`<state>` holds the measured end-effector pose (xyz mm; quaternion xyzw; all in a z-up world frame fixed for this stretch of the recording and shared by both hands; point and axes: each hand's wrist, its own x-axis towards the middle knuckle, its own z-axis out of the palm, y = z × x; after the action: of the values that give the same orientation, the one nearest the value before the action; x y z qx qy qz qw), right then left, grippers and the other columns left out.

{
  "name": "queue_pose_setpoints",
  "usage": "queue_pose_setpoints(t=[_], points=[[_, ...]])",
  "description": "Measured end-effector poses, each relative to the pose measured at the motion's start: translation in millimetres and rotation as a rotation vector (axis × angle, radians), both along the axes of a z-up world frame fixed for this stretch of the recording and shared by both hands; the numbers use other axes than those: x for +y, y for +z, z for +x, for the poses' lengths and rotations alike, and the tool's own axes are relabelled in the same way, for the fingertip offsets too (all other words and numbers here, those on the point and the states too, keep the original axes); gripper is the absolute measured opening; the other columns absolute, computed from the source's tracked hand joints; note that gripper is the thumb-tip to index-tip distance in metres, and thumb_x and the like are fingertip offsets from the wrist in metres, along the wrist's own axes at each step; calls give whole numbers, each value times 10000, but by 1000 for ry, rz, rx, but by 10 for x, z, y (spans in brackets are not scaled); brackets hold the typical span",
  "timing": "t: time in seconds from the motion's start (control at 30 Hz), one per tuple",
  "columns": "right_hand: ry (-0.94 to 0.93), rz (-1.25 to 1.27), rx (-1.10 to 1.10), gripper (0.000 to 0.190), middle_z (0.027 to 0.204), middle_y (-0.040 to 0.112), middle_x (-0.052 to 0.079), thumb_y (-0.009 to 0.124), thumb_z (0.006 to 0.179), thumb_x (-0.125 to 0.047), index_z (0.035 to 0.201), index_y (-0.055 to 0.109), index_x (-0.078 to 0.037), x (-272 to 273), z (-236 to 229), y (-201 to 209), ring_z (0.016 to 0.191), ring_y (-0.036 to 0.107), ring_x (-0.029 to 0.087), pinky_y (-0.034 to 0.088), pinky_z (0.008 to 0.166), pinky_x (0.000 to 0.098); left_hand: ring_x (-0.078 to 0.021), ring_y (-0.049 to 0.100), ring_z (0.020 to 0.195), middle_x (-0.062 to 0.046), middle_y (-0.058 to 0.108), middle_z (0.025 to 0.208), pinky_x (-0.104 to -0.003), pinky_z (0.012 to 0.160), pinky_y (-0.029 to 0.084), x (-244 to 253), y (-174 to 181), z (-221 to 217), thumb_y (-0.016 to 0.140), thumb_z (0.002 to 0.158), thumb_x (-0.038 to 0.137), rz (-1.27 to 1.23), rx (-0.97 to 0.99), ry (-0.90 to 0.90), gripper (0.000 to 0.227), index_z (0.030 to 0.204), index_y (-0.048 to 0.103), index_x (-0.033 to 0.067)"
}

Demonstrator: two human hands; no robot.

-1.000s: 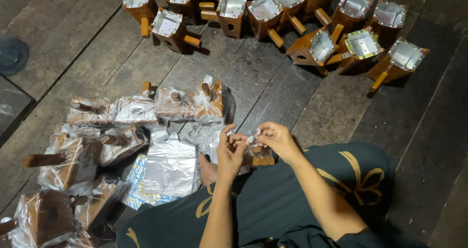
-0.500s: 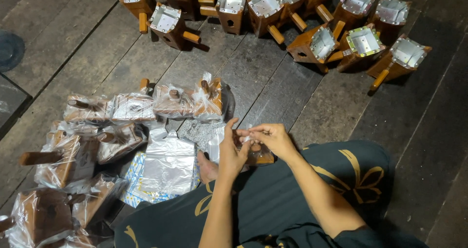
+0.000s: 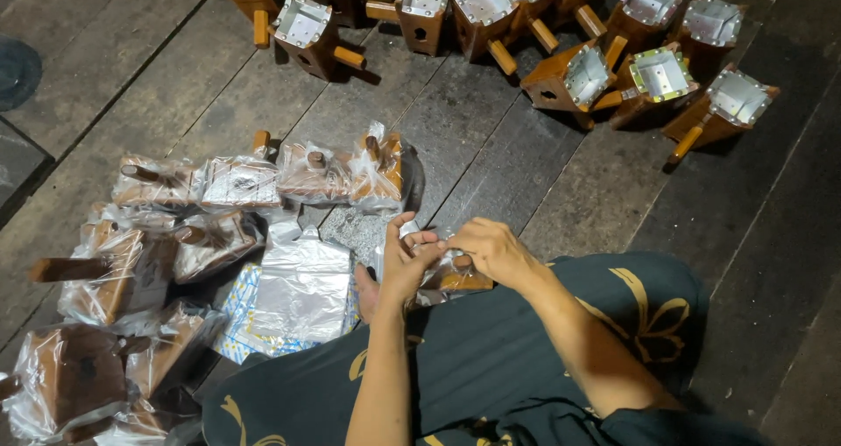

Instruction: Packaging small wooden boxes into individual plastic bags for storage or shipping.

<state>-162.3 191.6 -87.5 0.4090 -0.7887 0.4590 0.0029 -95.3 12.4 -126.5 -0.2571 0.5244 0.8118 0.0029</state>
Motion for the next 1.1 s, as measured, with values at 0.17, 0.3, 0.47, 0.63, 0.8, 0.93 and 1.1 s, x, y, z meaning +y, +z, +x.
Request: queue_pose_setpoints(t=[0.17,0.3,0.47,0.63,0.8,0.93,1.1], points=[[82,-18,-94,195,866,757,116,605,982,-69,964,799,-75,-7,-41,-75,769,700,326,580,686,396,-159,709,820,-94,587,977,-264,757,667,0,31,10,793,739,-130,-105,63,-64,928,1499,295,60],[119,-19,-272,129,894,782,129,677,939,-47,970,802,-57,-14,-107,62,816,733,327,590,713,421,-153,679,818,-116,605,985,-257,752,644,0,208,12,717,779,-131,-221,53,-94,831,1486,324,63],[53,15,-7,83,814,737,112,700,945,-91,929,775,-59,-45,-141,-160,720,686,307,571,645,381,-150,681,806,-123,621,981,-265,729,640,2,234,39,725,802,-72,-150,76,-57,809,1491,339,107],[-4,-34,14,66,810,723,101,692,951,-78,950,757,-63,-71,-90,-172,728,679,300,568,637,368,-237,734,862,-178,685,1012,-341,758,628,-43,359,56,628,841,-93,-299,69,-156,665,1446,435,101],[-14,-42,1,82,799,692,89,674,938,-51,937,746,-90,-53,-77,-179,732,663,312,561,664,375,-253,764,860,-180,764,966,-365,807,609,-46,323,27,668,822,-121,-405,76,-259,599,1365,550,101],[8,3,-36,68,833,713,112,678,940,-52,947,739,-78,-73,-70,-138,746,673,333,564,671,396,-224,775,816,-163,790,924,-343,764,613,-7,328,18,730,824,-65,-435,23,-265,522,1301,615,113],[-68,52,-358,177,834,742,185,705,897,-35,1071,730,-53,-35,-46,-37,751,710,354,559,665,453,-194,716,698,-79,802,872,-315,658,534,-56,411,46,677,880,23,-605,10,-315,292,1145,660,143]])
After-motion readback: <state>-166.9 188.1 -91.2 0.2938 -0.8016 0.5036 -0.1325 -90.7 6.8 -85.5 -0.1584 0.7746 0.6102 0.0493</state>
